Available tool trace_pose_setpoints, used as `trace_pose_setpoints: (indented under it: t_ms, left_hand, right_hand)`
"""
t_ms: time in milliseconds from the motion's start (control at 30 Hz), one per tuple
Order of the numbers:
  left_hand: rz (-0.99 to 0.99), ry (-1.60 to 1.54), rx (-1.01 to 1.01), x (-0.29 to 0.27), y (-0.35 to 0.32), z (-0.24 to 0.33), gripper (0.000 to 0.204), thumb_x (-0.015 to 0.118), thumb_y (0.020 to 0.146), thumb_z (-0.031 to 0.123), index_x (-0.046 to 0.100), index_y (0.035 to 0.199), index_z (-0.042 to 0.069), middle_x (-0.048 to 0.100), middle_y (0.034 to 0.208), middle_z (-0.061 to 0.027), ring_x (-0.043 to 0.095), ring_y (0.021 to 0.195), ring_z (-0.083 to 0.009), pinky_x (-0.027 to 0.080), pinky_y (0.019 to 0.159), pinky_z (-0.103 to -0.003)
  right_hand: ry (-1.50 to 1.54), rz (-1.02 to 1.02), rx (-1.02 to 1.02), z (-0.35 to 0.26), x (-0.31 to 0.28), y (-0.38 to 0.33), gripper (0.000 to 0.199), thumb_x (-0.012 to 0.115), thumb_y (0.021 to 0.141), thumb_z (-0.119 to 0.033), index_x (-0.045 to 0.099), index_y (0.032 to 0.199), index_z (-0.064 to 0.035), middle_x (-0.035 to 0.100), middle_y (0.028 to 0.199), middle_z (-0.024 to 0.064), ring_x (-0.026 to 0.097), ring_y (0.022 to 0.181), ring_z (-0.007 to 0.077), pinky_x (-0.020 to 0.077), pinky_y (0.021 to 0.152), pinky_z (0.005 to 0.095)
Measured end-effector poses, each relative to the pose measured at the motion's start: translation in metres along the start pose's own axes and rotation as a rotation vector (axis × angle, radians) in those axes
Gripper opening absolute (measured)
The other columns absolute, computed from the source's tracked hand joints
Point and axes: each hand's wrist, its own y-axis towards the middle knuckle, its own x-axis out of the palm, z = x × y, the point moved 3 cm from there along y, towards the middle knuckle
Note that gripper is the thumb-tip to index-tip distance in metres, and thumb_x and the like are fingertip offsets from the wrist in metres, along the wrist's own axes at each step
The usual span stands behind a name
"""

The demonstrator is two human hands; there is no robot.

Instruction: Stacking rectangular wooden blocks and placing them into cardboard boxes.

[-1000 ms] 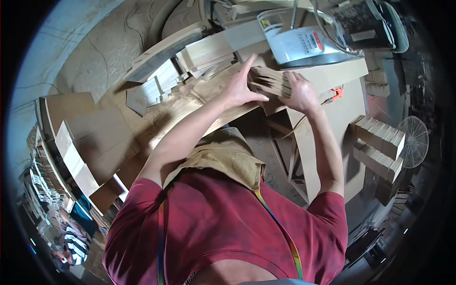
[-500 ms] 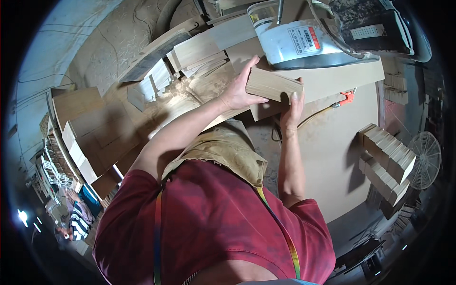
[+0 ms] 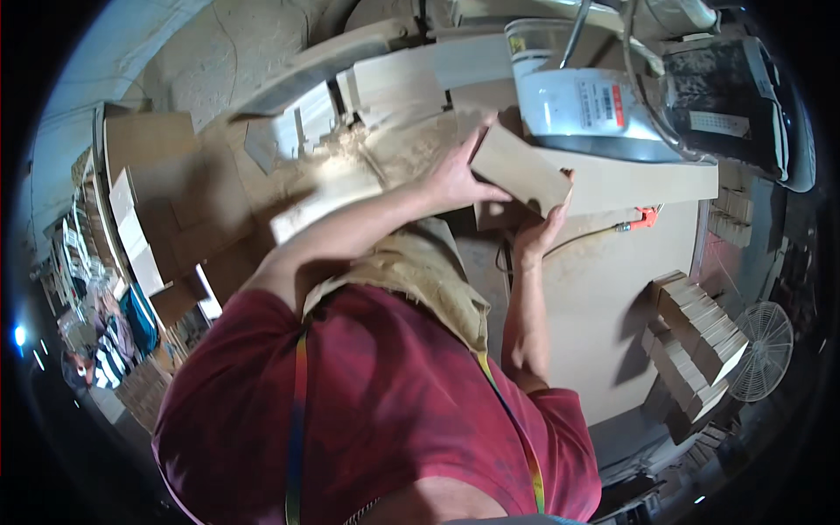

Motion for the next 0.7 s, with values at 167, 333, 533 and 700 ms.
trace_pose_setpoints:
  t_ms: [167, 333, 533, 700]
  left_hand:
    - [0.069, 0.106, 0.12, 0.029, 0.031, -0.008, 0.125, 0.102, 0.066, 0.048, 0.029, 0.162, 0.015, 0.063, 0.148, -0.0182, 0.07, 0.124, -0.0389, 0.056, 0.105, -0.049]
    - [-0.007, 0.176, -0.001, 0.024, 0.053, 0.004, 0.113, 0.1, 0.069, 0.046, 0.036, 0.156, 0.012, 0.065, 0.145, -0.0171, 0.07, 0.123, -0.0379, 0.056, 0.103, -0.049]
    - [0.279, 0.131, 0.369, -0.033, -0.015, 0.058, 0.086, 0.099, 0.07, 0.031, 0.053, 0.138, 0.006, 0.069, 0.138, -0.015, 0.071, 0.12, -0.0344, 0.058, 0.099, -0.046]
    - [0.569, 0.271, 0.634, -0.098, -0.086, 0.123, 0.066, 0.095, 0.071, 0.024, 0.063, 0.126, 0.005, 0.074, 0.128, -0.0131, 0.074, 0.115, -0.0316, 0.059, 0.093, -0.044]
  right_hand:
    - [-0.126, 0.072, -0.04, -0.007, -0.01, 0.028, 0.065, 0.045, 0.108, -0.045, 0.053, 0.148, 0.0056, 0.06, 0.147, 0.0207, 0.054, 0.136, 0.0317, 0.036, 0.121, 0.0467]
    - [-0.302, 0.092, -0.055, -0.011, -0.019, 0.066, 0.067, 0.04, 0.109, -0.048, 0.055, 0.147, 0.0057, 0.063, 0.143, 0.0208, 0.058, 0.132, 0.0326, 0.0395, 0.119, 0.047]
    - [-0.067, -0.297, -0.121, -0.062, 0.026, 0.072, 0.066, 0.039, 0.111, -0.052, 0.06, 0.143, 0.0019, 0.065, 0.141, 0.0195, 0.059, 0.131, 0.0344, 0.0423, 0.116, 0.052]
    - [0.069, -0.682, -0.354, -0.117, 0.116, 0.07, 0.067, 0.047, 0.107, -0.056, 0.062, 0.139, 0.0009, 0.067, 0.136, 0.0192, 0.061, 0.128, 0.0349, 0.0458, 0.112, 0.0546]
